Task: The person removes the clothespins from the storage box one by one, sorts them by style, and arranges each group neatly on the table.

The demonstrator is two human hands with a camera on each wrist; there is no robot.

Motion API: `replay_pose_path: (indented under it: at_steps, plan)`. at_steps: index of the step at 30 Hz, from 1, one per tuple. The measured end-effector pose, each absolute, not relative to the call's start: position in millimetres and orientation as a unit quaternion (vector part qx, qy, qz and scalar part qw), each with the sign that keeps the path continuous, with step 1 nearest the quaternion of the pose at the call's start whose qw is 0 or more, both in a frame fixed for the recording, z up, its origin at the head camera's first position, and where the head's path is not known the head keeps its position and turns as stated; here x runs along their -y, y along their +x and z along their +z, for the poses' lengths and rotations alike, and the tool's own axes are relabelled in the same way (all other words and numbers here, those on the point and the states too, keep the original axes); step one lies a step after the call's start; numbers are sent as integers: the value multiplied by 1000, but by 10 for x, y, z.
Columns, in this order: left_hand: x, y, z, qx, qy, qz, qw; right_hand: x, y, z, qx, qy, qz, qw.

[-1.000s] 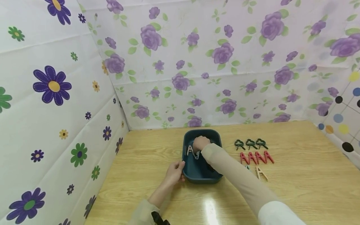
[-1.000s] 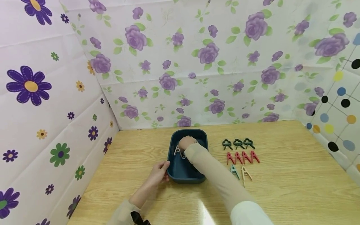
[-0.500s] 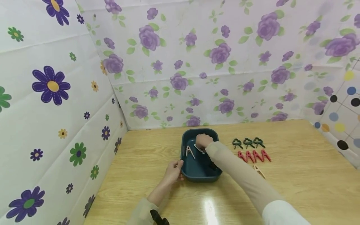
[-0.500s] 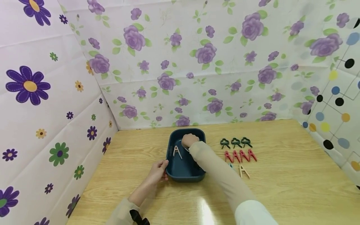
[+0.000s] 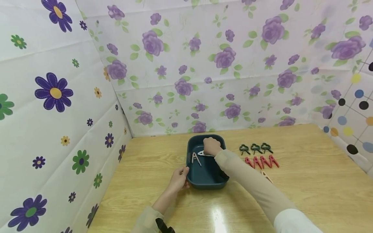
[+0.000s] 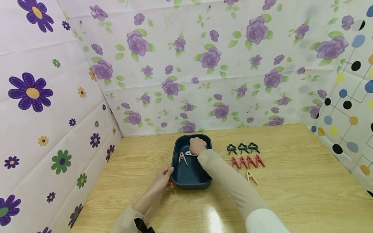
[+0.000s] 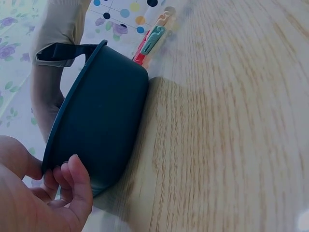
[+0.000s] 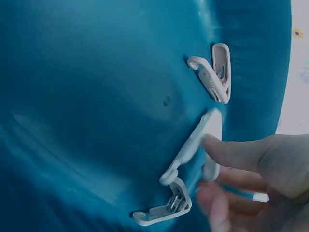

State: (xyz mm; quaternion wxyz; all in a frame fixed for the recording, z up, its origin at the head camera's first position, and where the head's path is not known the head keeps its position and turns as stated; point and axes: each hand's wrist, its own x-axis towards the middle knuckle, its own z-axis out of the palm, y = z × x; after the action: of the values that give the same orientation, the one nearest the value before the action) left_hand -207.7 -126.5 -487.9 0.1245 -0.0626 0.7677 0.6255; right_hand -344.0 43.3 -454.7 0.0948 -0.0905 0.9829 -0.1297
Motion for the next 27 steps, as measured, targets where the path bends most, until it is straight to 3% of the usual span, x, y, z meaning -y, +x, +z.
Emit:
replay_pose_path:
  at_steps: [12,27]
  plan:
    - [1283,-2065,-4866,-772,-62,621,123,-415,-3420,-4534,-977,-117,-112,141]
    - [1245,-1987,-4679,-763,-63,629,136,-536,-3381,-4364,-975,-118,-126,141]
